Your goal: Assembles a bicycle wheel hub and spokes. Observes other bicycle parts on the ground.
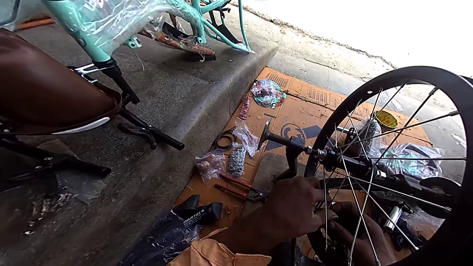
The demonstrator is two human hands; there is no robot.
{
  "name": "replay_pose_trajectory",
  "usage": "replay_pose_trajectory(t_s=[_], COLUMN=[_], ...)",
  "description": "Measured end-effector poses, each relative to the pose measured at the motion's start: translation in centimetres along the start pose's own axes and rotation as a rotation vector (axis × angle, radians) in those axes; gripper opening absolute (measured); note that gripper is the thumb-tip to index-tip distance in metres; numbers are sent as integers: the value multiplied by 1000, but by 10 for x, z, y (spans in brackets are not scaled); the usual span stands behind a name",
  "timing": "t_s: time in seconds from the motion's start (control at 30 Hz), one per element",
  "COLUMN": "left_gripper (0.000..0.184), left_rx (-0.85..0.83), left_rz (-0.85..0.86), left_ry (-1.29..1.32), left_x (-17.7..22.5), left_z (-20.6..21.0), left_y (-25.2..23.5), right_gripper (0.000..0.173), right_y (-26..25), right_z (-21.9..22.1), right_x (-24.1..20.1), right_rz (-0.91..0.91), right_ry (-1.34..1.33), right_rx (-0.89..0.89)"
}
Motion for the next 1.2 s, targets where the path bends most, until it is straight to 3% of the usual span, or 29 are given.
replay_pose_trajectory(t_s=[0.27, 0.43, 0.63, 0.83, 1.2], left_gripper=[30, 24, 29, 27, 55], left_rx=[51, 25, -113, -132, -255], left_rz=[12, -31, 138, 138, 213], left_ry=[189, 499, 633, 707, 758], left_x=[-3, -20, -28, -27, -29], left_z=[0, -4, 10, 12, 9], left_y=[3, 8, -3, -6, 3], right_gripper=[21, 24, 16, 16, 20], right_y=[-2, 4, -4, -7, -11], right_z=[-4, -9, 10, 10, 8], right_x=[-3, -9, -7, -8, -2], right_rz=[-25, -74, -90, -66, -97], right_ry=[6, 86, 28, 72, 23], right_rx=[43, 105, -30, -65, -110])
Point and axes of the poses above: each hand's wrist, its own y-axis away from the middle knuckle, its own z-axis out of the palm, x = y × z, the point moved 2 cm from there along -y, towards the middle knuckle, and after that the axes turned 13 degrees about -y, right-handed, at the moved point
